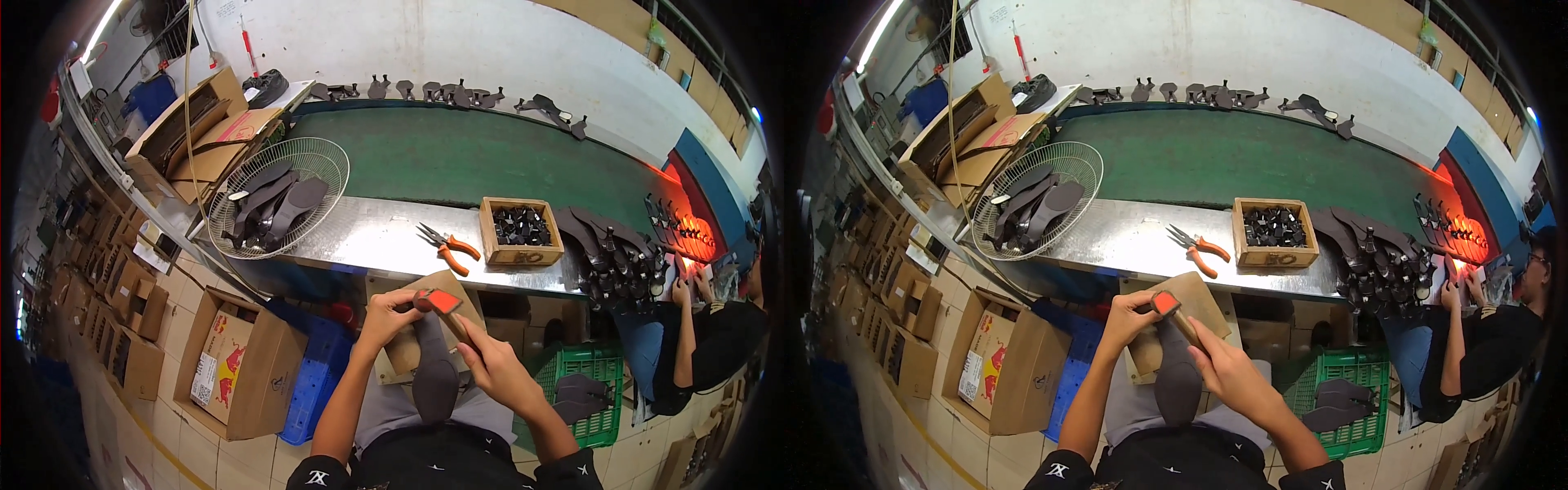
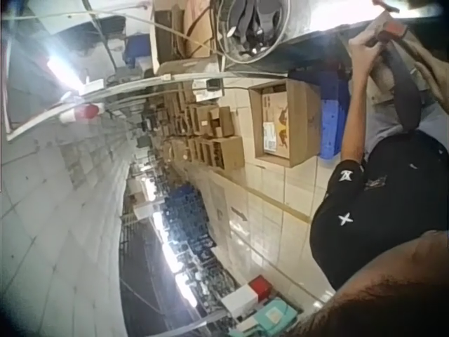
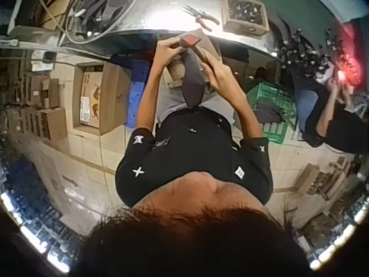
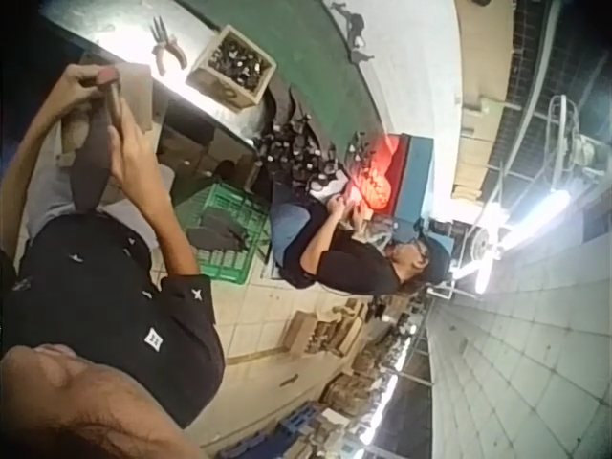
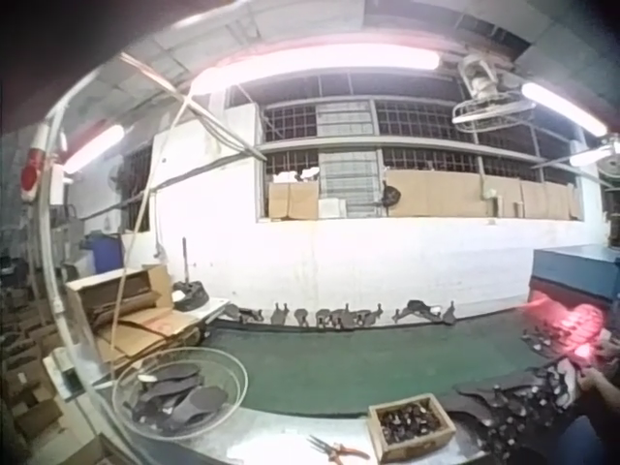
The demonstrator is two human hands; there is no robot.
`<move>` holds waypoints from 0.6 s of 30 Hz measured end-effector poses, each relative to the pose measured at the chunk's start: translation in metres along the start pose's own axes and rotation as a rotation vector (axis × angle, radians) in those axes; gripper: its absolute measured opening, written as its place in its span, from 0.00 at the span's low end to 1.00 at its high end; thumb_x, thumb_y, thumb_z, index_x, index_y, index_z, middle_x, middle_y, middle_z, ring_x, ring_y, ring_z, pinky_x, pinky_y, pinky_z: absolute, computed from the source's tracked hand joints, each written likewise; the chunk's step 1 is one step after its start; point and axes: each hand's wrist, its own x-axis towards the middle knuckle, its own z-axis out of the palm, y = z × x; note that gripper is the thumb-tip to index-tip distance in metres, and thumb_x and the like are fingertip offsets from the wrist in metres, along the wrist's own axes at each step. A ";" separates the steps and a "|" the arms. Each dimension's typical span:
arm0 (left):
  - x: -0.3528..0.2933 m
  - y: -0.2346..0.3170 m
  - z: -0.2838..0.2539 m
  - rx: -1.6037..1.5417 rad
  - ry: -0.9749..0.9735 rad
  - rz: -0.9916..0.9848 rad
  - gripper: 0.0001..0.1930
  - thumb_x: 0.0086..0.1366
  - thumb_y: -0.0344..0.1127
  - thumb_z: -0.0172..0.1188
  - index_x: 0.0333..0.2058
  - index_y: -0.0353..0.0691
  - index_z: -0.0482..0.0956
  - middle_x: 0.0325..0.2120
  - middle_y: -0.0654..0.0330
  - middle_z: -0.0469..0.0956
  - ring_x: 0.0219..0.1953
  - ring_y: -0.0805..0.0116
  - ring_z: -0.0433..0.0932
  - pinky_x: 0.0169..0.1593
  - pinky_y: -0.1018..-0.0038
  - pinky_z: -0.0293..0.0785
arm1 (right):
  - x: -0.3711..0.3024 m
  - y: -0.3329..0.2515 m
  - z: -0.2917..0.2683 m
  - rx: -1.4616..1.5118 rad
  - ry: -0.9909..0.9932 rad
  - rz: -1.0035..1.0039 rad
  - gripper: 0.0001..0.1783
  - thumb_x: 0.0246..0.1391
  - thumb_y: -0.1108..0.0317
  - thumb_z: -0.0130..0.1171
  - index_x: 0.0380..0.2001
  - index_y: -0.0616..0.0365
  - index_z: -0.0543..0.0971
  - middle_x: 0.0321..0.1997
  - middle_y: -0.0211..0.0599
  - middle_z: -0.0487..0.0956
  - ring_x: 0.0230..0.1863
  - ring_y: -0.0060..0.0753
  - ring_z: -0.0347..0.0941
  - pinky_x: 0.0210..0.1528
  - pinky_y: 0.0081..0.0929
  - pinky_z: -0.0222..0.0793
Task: Manually assemble and secure shoe components using a hammer and pliers in a manufacturing environment.
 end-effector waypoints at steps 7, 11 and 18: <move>-0.006 0.008 0.006 0.238 0.012 0.042 0.33 0.55 0.37 0.70 0.60 0.39 0.71 0.44 0.55 0.83 0.47 0.65 0.82 0.55 0.66 0.73 | 0.007 0.001 -0.012 -0.001 -0.078 0.039 0.26 0.63 0.71 0.53 0.63 0.64 0.64 0.39 0.59 0.78 0.38 0.62 0.76 0.40 0.40 0.72; -0.020 0.006 0.002 0.753 0.011 0.194 0.50 0.59 0.48 0.66 0.70 0.37 0.44 0.54 0.69 0.78 0.63 0.64 0.69 0.72 0.49 0.38 | -0.015 -0.032 -0.035 -0.036 0.168 -0.116 0.24 0.64 0.68 0.52 0.58 0.70 0.66 0.28 0.45 0.77 0.22 0.33 0.74 0.26 0.32 0.70; -0.018 0.001 0.007 0.775 0.027 0.142 0.49 0.58 0.49 0.65 0.70 0.35 0.46 0.55 0.70 0.77 0.64 0.64 0.68 0.72 0.49 0.35 | -0.002 0.023 0.003 -0.204 -0.095 0.095 0.19 0.61 0.70 0.55 0.54 0.61 0.70 0.40 0.51 0.79 0.29 0.60 0.77 0.30 0.48 0.75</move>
